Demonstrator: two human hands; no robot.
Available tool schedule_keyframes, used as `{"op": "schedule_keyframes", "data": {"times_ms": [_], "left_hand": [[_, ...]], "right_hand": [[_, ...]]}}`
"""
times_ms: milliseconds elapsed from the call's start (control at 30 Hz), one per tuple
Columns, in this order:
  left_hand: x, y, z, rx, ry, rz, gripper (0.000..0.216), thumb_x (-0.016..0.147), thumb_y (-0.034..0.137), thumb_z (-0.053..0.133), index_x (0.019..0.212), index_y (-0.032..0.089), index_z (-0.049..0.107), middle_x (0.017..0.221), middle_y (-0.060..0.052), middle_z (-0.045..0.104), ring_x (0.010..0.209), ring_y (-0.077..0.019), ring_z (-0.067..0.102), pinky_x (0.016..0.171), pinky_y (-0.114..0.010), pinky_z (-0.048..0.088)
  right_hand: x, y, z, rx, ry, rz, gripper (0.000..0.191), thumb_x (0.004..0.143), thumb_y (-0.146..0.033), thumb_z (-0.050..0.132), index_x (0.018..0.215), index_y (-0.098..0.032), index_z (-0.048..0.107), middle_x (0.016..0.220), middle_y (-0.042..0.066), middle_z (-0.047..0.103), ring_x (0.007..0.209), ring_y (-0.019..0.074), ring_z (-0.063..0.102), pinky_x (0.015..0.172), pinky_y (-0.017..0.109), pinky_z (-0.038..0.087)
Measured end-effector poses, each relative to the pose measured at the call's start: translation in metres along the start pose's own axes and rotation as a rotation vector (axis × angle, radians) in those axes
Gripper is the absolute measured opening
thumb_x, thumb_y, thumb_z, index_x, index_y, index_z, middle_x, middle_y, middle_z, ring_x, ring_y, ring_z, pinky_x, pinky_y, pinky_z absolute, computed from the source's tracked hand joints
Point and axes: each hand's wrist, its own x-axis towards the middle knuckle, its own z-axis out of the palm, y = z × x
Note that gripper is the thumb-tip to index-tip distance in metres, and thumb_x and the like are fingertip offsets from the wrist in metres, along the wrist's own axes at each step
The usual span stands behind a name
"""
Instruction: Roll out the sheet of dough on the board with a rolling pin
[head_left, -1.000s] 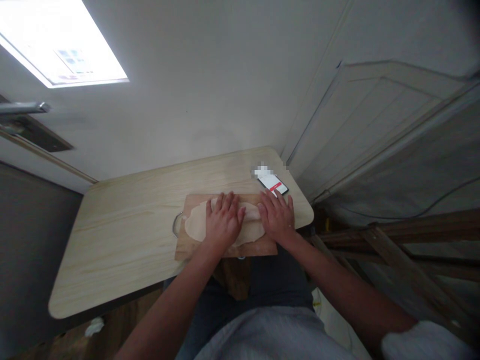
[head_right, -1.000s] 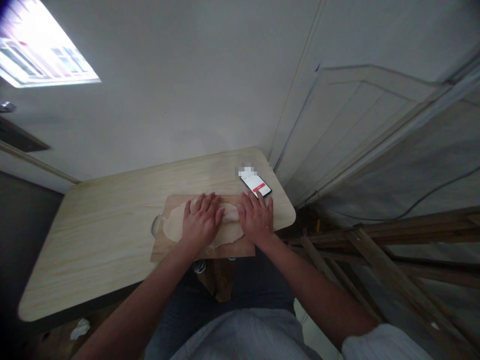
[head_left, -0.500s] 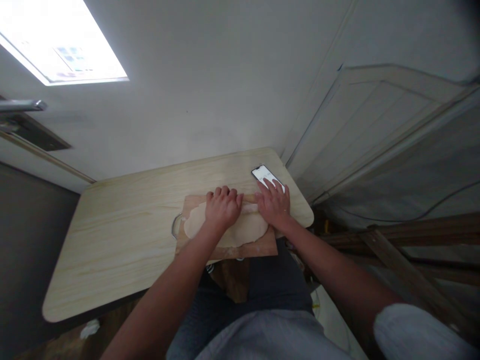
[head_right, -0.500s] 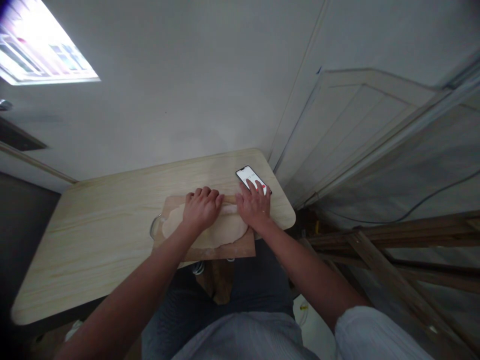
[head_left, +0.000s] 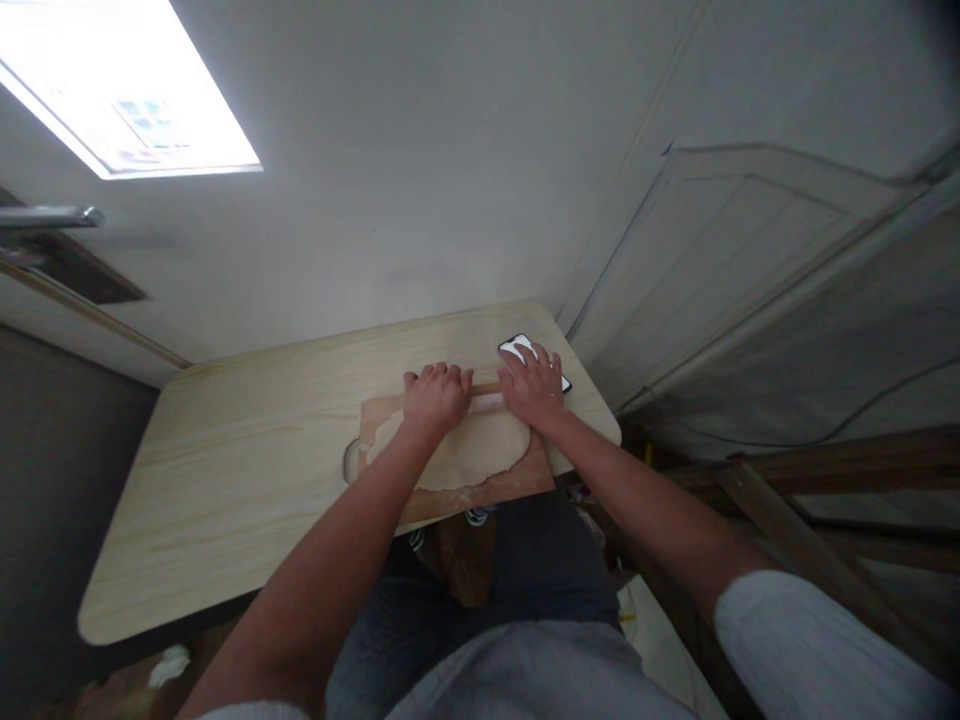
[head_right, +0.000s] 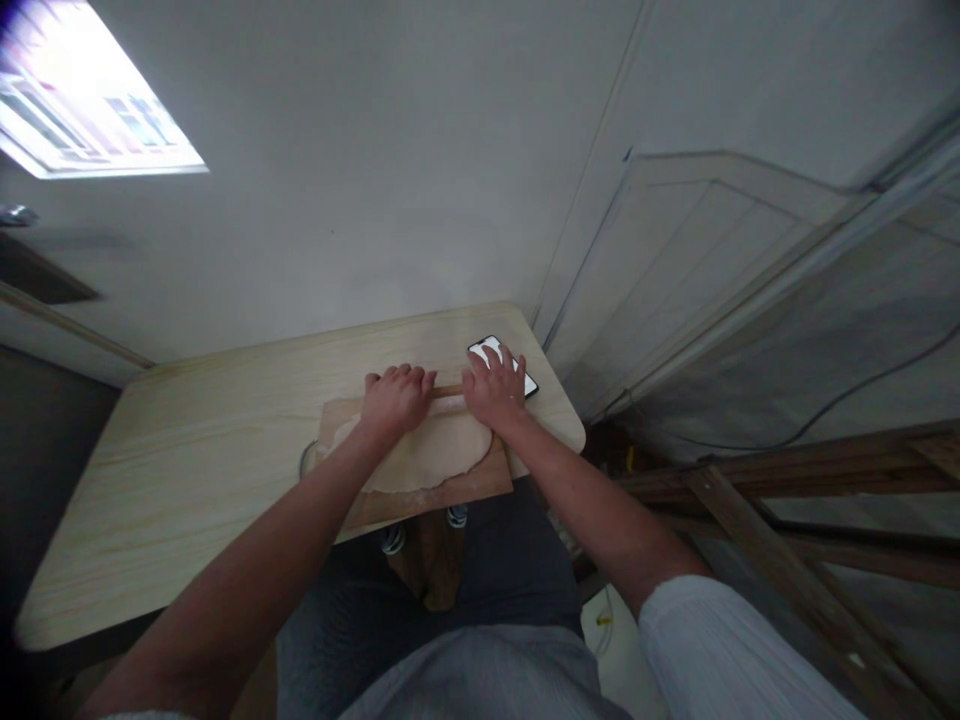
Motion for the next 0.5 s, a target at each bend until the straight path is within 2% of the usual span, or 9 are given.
{"op": "schedule_keyframes", "data": {"times_ms": [133, 300, 500], "left_hand": [[-0.013, -0.006, -0.001, 0.017, 0.034, -0.022, 0.055, 0.103, 0.047, 0.019, 0.102, 0.018, 0.065, 0.108, -0.014, 0.067, 0.105, -0.0306, 0.058, 0.090, -0.047, 0.035], [-0.037, -0.007, -0.003, 0.044, 0.051, -0.047, 0.052, 0.102, 0.047, 0.022, 0.105, 0.019, 0.065, 0.109, -0.015, 0.066, 0.108, -0.0320, 0.056, 0.090, -0.048, 0.035], [-0.063, 0.002, -0.007, 0.036, 0.112, -0.029, 0.046, 0.102, 0.046, 0.026, 0.122, 0.023, 0.060, 0.120, -0.013, 0.065, 0.113, -0.0307, 0.054, 0.104, -0.051, 0.029]], "right_hand": [[-0.009, -0.008, 0.002, 0.020, -0.010, -0.044, 0.042, 0.100, -0.037, 0.040, 0.135, -0.025, 0.060, 0.144, 0.009, 0.055, 0.137, 0.0323, 0.038, 0.114, 0.056, 0.020], [-0.037, -0.021, -0.005, 0.024, 0.034, -0.047, 0.043, 0.103, -0.041, 0.035, 0.132, -0.024, 0.062, 0.142, 0.009, 0.057, 0.138, 0.0319, 0.038, 0.115, 0.060, 0.014], [-0.068, -0.027, -0.012, 0.050, 0.062, -0.022, 0.047, 0.103, -0.045, 0.035, 0.137, -0.021, 0.058, 0.146, 0.011, 0.053, 0.138, 0.0350, 0.036, 0.115, 0.062, 0.015]]}}
